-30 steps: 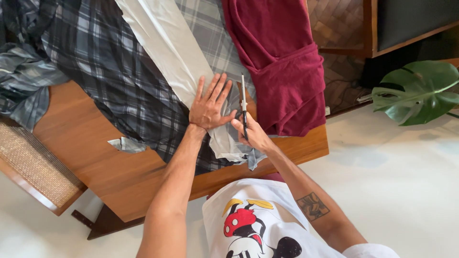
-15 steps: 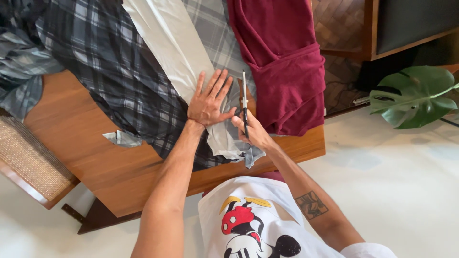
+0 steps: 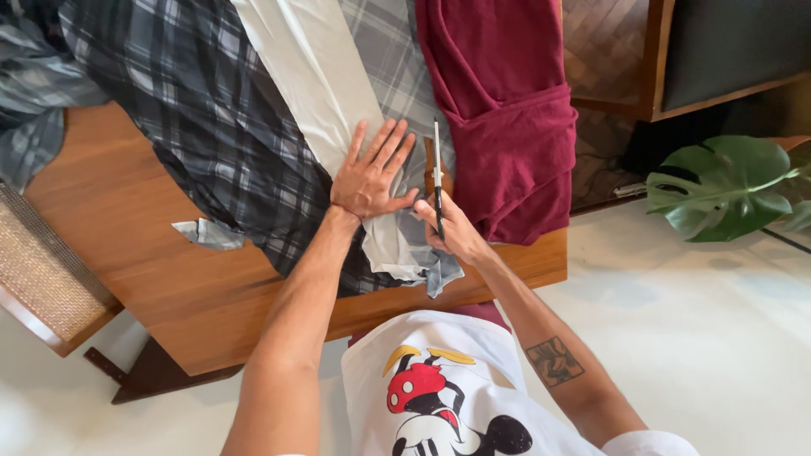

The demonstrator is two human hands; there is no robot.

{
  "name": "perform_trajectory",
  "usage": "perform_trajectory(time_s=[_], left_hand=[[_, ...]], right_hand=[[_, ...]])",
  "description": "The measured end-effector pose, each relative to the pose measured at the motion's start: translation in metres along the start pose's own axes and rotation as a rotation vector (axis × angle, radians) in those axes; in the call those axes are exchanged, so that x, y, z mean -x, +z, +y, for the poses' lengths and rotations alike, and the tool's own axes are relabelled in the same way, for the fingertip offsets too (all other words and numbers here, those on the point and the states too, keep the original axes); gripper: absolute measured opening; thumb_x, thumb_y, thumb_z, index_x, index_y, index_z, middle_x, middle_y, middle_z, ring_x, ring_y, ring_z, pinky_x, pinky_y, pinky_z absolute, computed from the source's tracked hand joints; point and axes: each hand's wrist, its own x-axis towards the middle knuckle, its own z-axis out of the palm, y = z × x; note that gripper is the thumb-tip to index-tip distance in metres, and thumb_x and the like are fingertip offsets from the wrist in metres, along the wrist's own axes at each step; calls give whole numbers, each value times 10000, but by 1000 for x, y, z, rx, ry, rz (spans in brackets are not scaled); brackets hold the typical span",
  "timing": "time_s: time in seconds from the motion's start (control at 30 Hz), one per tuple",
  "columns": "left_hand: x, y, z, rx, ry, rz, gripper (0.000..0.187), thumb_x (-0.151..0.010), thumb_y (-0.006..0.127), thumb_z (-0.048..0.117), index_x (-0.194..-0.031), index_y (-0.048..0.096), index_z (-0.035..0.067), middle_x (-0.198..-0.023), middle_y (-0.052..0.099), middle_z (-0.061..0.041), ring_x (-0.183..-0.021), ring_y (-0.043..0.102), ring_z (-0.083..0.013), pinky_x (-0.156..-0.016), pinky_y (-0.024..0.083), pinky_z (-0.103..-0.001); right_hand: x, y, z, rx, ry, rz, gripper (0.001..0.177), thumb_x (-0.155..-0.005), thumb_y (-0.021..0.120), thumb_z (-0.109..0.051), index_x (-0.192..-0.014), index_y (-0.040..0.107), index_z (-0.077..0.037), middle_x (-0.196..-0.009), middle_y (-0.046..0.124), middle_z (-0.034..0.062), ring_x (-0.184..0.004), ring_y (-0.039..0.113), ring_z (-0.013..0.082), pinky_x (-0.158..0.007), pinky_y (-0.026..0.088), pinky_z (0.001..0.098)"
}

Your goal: Cutting several pieces of fabric using scissors on a wooden table.

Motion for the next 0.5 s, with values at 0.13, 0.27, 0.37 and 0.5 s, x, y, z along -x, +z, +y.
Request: perform_trajectory(time_s=[0.13,0.27,0.37,0.5], left_hand=[[0,1,0,20,3,11,856,-973,570,647,-1591,465,63,-1693,329,-112,-1589,233,-240,-1302,115,-569],[0,-1,0,10,4,10,860,-961,580,644,-1586,477,62,-1693,334,-110,-1589,236,-237,-1303,115,-564],[1,-1,1,-7,9,17,865,-956,593,644,-1585,481,60,-1693,335,-114,-1589,236,-241,-1302,115,-562],[1,-2,0,-20,7,36,863,-952,606,640,-1582,486,62,-1693,331,-115,-1590,235,-242,-1305,115,-560]], right_hand=[[0,-4,-1,24,0,-6,417,-1030,545,-497,-1038,480,-86,-539,435,-11,-417,384,63,-367,265,243],[-3,-8,-3,43,5,-1,399,-1021,545,-493,-1046,464,-103,-537,436,-10,-403,386,71,-359,274,251],[-2,-12,-6,69,20,-6,397,-1036,558,-488,-1030,460,-103,-545,424,-12,-415,381,71,-367,270,252],[-3,-17,-14,10,82,-38,372,-1003,555,-500,-1065,444,-151,-525,428,-10,-406,377,70,-367,272,249]])
